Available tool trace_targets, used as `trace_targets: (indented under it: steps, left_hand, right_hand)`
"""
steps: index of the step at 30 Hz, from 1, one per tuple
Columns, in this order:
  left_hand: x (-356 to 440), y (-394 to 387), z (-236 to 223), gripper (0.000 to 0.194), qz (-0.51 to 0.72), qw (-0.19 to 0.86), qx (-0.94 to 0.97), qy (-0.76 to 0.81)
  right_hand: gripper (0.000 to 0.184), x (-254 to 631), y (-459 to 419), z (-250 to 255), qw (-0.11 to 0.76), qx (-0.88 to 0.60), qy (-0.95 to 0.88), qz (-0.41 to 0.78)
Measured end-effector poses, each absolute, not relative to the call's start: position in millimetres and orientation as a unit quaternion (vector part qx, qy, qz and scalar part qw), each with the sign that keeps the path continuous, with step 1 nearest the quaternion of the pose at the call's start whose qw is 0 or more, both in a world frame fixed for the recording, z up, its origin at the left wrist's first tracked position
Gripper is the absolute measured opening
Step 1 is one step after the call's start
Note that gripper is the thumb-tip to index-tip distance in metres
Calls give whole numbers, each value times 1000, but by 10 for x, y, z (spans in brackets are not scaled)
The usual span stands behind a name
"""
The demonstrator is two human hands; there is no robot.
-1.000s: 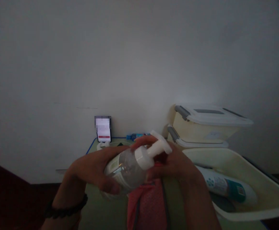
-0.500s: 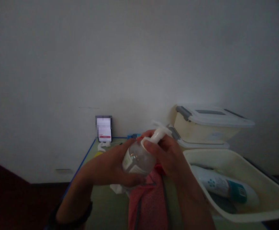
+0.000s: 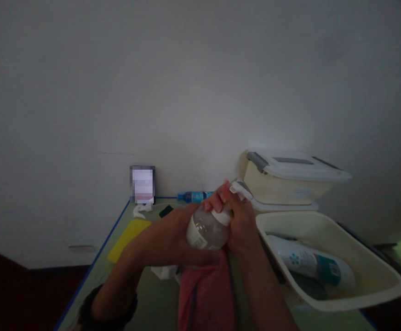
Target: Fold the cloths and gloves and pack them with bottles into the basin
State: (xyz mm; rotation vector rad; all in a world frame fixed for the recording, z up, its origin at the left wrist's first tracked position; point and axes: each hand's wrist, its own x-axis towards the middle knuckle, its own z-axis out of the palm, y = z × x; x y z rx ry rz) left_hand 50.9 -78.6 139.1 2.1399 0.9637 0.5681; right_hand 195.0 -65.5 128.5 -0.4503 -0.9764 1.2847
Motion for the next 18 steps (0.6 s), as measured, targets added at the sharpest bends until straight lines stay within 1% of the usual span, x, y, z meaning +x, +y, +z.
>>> trace_targets:
  steps: [3, 5, 8, 13, 18]
  left_hand:
    - [512, -694, 1330, 54, 229, 423, 817, 320]
    - [522, -652, 1302, 53, 230, 435, 818, 297]
    - [535, -639, 1287, 52, 233, 421, 830, 282]
    - [540, -661, 1271, 57, 241, 406, 838, 275]
    - [552, -643, 1267, 61, 236, 409, 836, 279]
  right_hand:
    - [34, 1959, -668, 1265, 696, -207, -422, 543]
    - [36, 1972, -682, 1258, 696, -209, -425, 539]
    - [38, 1993, -700, 1258, 673, -196, -448, 555]
    - [39, 2028, -699, 1242, 623, -170, -494, 582]
    - [36, 2030, -683, 1210, 605, -149, -492, 608]
